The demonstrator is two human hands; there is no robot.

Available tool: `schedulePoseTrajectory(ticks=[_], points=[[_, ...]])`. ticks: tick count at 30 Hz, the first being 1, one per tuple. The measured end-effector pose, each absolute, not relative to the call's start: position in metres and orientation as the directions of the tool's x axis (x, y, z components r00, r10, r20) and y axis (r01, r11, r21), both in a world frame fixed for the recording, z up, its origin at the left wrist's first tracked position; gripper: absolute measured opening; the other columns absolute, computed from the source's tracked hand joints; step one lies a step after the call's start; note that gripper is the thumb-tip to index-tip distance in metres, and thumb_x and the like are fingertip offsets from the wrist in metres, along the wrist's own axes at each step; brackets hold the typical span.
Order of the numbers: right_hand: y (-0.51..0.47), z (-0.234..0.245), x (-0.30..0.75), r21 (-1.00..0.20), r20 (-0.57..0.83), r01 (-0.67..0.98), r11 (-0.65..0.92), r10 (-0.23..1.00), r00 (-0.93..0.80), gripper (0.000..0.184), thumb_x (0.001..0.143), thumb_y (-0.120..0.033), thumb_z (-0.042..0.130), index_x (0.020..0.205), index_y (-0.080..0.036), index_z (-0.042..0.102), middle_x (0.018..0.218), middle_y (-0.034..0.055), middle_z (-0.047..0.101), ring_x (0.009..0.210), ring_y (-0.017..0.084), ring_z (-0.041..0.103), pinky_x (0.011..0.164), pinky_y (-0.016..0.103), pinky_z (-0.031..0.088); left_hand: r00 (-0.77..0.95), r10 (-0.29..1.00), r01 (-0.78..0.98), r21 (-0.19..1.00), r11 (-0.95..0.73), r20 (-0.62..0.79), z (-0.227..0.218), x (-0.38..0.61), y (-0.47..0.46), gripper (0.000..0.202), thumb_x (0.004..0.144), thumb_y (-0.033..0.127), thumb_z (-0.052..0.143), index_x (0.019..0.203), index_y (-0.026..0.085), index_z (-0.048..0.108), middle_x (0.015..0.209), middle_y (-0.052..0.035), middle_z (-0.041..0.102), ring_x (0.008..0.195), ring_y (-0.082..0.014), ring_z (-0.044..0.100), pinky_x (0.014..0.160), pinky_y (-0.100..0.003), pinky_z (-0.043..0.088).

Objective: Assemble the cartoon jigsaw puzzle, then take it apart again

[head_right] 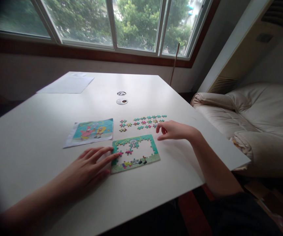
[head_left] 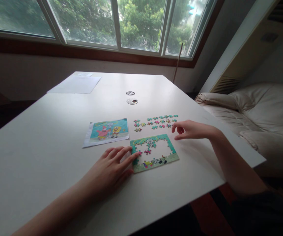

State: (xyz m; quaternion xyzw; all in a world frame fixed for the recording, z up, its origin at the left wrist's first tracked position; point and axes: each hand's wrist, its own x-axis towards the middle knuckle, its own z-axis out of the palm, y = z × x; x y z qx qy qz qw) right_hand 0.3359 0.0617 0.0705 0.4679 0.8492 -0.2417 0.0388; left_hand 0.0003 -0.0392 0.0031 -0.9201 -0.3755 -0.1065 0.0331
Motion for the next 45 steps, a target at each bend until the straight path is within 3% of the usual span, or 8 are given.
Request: schedulePoseTrajectory(ticks=[6,14,29,34,40,45], points=[[0.084,0.065,0.359,-0.267,-0.127,0.891,0.368,0.903,-0.411,0.026,0.078,-0.037,0.053,0.086,-0.018,0.069,0.072,0.0024,0.062,0.063,0.014,0.053,0.059,0.024,0.037,0.696,0.676,0.692,0.021,-0.721,0.243,0.003,0.000,-0.039,0.046,0.091,0.029,0.042,0.137,0.030,0.039,0.128,-0.0082,0.052,0.113,-0.0282,0.048,0.094,-0.043,0.037],[0.097,0.054,0.368,-0.232,-0.115,0.909,0.347,0.918,-0.380,0.025,0.077,-0.031,0.053,0.089,-0.018,0.071,0.071,0.0022,0.063,0.065,0.014,0.055,0.061,0.023,0.038,0.705,0.673,0.689,0.008,-0.725,0.221,0.003,0.000,-0.039,0.045,0.093,0.029,0.040,0.138,0.029,0.037,0.130,-0.0090,0.050,0.115,-0.0286,0.046,0.094,-0.045,0.037],[0.099,0.044,0.359,-0.290,-0.060,0.886,0.362,0.917,-0.395,0.034,0.075,-0.045,0.060,0.094,-0.019,0.070,0.071,0.0016,0.061,0.063,0.013,0.055,0.060,0.022,0.036,0.706,0.671,0.688,0.002,-0.725,0.229,0.004,0.001,-0.038,0.044,0.093,0.028,0.040,0.136,0.028,0.040,0.128,-0.0100,0.051,0.112,-0.0286,0.048,0.092,-0.044,0.038],[0.101,0.041,0.360,-0.309,-0.102,0.888,0.340,0.917,-0.386,0.029,0.074,-0.041,0.059,0.087,-0.018,0.070,0.071,0.0018,0.061,0.063,0.013,0.054,0.058,0.022,0.036,0.703,0.680,0.695,0.005,-0.719,0.208,0.003,0.001,-0.039,0.044,0.093,0.028,0.040,0.137,0.028,0.040,0.129,-0.0098,0.050,0.113,-0.0283,0.047,0.093,-0.044,0.038],[0.101,0.040,0.361,-0.377,-0.250,0.880,0.287,0.884,-0.395,0.025,0.075,-0.039,0.057,0.081,-0.015,0.064,0.077,0.0041,0.065,0.069,0.015,0.056,0.059,0.023,0.038,0.704,0.678,0.694,0.001,-0.720,0.211,0.004,0.001,-0.038,0.044,0.093,0.028,0.038,0.137,0.028,0.039,0.129,-0.0099,0.050,0.113,-0.0284,0.047,0.093,-0.044,0.038],[0.095,0.045,0.358,-0.356,-0.207,0.873,0.333,0.883,-0.421,0.018,0.075,-0.032,0.057,0.081,-0.016,0.061,0.079,0.0040,0.064,0.068,0.014,0.054,0.060,0.024,0.039,0.704,0.679,0.694,0.006,-0.720,0.207,0.003,0.000,-0.039,0.044,0.093,0.028,0.038,0.138,0.029,0.038,0.130,-0.0095,0.050,0.114,-0.0282,0.046,0.093,-0.045,0.038]])
